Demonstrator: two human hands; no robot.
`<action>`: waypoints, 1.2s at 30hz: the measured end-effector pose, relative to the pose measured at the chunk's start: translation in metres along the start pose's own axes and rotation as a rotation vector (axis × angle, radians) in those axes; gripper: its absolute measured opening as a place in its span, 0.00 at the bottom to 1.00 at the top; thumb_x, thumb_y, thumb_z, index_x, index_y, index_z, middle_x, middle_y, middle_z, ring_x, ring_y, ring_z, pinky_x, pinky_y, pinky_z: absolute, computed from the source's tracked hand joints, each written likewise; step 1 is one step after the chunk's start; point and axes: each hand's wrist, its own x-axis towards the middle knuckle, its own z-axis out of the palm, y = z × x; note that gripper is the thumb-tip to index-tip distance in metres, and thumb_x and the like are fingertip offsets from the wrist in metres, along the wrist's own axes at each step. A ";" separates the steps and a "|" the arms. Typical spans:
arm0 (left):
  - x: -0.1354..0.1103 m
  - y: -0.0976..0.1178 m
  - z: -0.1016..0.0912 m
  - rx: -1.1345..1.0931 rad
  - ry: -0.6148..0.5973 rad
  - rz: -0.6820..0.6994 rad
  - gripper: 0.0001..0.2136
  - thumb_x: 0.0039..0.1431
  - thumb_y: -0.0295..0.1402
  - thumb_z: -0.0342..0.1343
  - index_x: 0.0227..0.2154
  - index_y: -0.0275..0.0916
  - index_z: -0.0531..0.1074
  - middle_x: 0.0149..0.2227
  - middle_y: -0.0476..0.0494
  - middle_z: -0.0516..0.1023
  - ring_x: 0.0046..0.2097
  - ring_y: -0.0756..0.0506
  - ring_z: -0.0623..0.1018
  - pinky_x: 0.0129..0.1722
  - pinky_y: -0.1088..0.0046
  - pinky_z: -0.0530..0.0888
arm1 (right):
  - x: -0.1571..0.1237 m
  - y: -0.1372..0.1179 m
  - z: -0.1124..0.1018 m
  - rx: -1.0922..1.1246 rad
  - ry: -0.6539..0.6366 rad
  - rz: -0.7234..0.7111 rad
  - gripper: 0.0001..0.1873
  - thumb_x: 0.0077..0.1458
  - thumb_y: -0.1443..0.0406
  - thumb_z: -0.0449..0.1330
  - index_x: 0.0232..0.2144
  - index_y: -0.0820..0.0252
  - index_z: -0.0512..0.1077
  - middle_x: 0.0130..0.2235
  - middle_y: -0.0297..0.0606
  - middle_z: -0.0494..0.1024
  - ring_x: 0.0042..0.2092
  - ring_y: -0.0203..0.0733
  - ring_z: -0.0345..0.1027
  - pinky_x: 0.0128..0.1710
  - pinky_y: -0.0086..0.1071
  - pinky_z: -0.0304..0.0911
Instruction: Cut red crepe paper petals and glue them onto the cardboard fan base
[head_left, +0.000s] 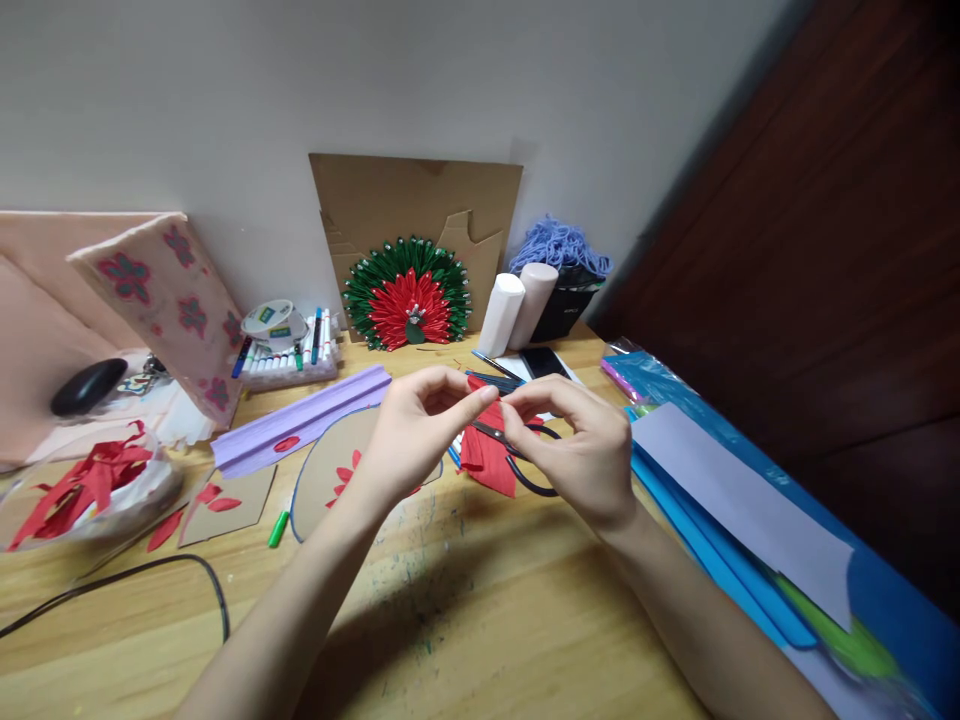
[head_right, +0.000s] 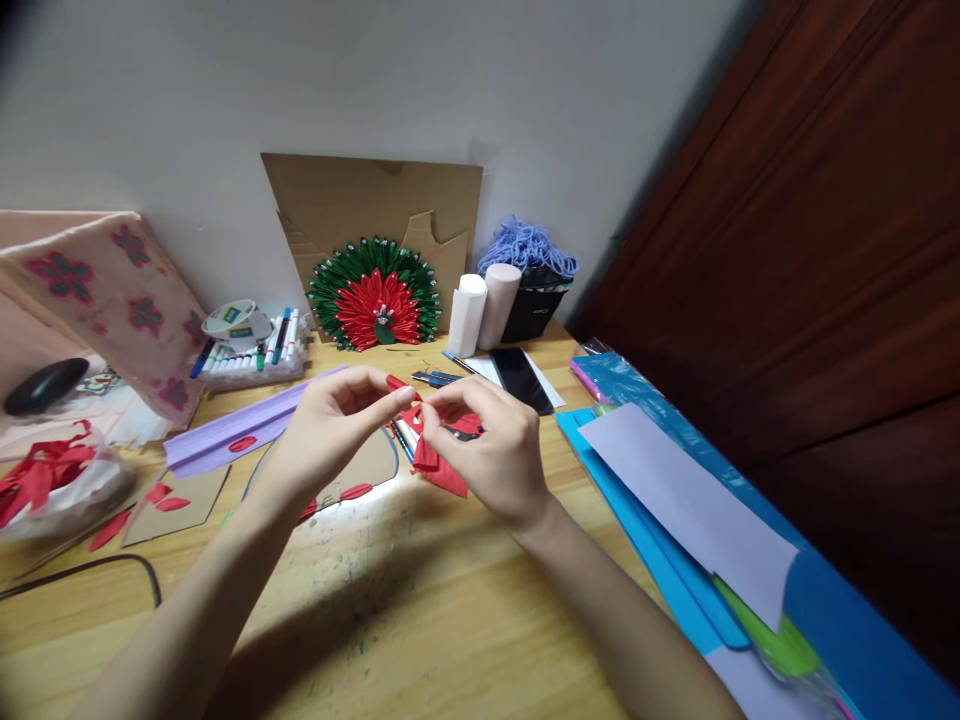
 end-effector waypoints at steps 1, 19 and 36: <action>0.000 -0.001 0.000 0.007 -0.002 0.004 0.10 0.49 0.37 0.61 0.24 0.35 0.71 0.24 0.50 0.73 0.26 0.52 0.70 0.26 0.78 0.67 | 0.000 0.000 0.000 0.006 0.000 0.015 0.04 0.50 0.71 0.59 0.27 0.58 0.72 0.27 0.33 0.75 0.28 0.36 0.69 0.30 0.30 0.68; 0.004 -0.002 -0.007 0.091 -0.009 0.066 0.12 0.57 0.38 0.54 0.24 0.36 0.73 0.26 0.47 0.76 0.29 0.51 0.73 0.31 0.76 0.69 | -0.001 -0.001 0.004 -0.033 -0.021 -0.079 0.04 0.51 0.71 0.59 0.27 0.58 0.71 0.26 0.34 0.75 0.28 0.36 0.69 0.30 0.31 0.67; 0.005 -0.003 -0.024 0.310 -0.025 0.081 0.11 0.54 0.39 0.56 0.25 0.35 0.75 0.26 0.43 0.78 0.29 0.49 0.75 0.28 0.76 0.69 | 0.002 0.004 0.003 -0.025 -0.067 -0.059 0.05 0.50 0.72 0.59 0.26 0.59 0.70 0.26 0.34 0.75 0.28 0.36 0.68 0.30 0.31 0.66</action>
